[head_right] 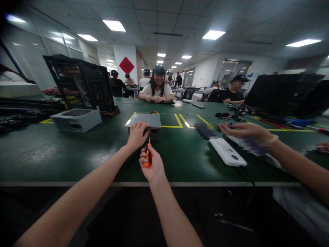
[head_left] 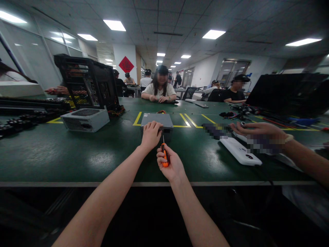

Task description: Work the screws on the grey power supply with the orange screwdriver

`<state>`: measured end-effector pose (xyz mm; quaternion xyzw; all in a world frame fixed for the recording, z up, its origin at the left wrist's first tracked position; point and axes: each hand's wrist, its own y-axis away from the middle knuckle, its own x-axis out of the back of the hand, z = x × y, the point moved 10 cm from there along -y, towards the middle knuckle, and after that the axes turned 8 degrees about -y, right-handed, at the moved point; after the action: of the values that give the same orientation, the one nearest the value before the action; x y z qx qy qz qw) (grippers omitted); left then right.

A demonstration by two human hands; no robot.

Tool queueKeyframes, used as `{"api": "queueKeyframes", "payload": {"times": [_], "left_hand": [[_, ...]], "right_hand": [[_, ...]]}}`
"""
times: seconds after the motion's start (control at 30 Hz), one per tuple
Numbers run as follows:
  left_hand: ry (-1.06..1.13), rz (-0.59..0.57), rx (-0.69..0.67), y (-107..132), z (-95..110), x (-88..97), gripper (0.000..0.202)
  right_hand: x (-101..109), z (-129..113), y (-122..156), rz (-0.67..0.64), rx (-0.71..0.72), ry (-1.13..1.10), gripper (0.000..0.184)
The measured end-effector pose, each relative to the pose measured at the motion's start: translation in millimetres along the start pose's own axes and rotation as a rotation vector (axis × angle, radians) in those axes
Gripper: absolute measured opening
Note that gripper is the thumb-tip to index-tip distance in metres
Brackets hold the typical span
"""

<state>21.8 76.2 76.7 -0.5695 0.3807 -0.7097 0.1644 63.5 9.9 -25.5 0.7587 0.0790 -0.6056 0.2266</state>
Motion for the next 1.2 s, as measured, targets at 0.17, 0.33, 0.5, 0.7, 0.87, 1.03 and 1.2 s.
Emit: {"api": "queueKeyframes", "payload": {"times": [0.17, 0.33, 0.5, 0.7, 0.87, 1.03, 1.2], "left_hand": [[-0.018, -0.014, 0.008, -1, 0, -0.2, 0.023], [-0.013, 0.002, 0.001, 0, 0, 0.4, 0.022], [-0.007, 0.017, 0.001, 0, -1, 1.8, 0.022], [-0.013, 0.008, 0.006, 0, -1, 1.9, 0.022], [0.036, 0.029, -0.041, 2, 2, 11.2, 0.025], [0.107, 0.039, -0.132, 10, 8, 22.4, 0.024], [0.147, -0.204, -0.241, 23, 23, -10.5, 0.021]], "right_hand": [[-4, 3, 1, -0.05, -0.035, -0.004, 0.022], [0, 0, 1, -0.007, -0.011, -0.022, 0.017], [-2, 1, 0, -0.031, -0.023, -0.02, 0.021], [-5, 1, 9, -0.097, -0.072, -0.022, 0.024], [1, -13, 30, -0.144, -0.037, -0.092, 0.023], [4, -30, 42, -0.2, 0.065, -0.154, 0.021], [2, -33, 44, -0.227, 0.096, -0.151, 0.02]]}}
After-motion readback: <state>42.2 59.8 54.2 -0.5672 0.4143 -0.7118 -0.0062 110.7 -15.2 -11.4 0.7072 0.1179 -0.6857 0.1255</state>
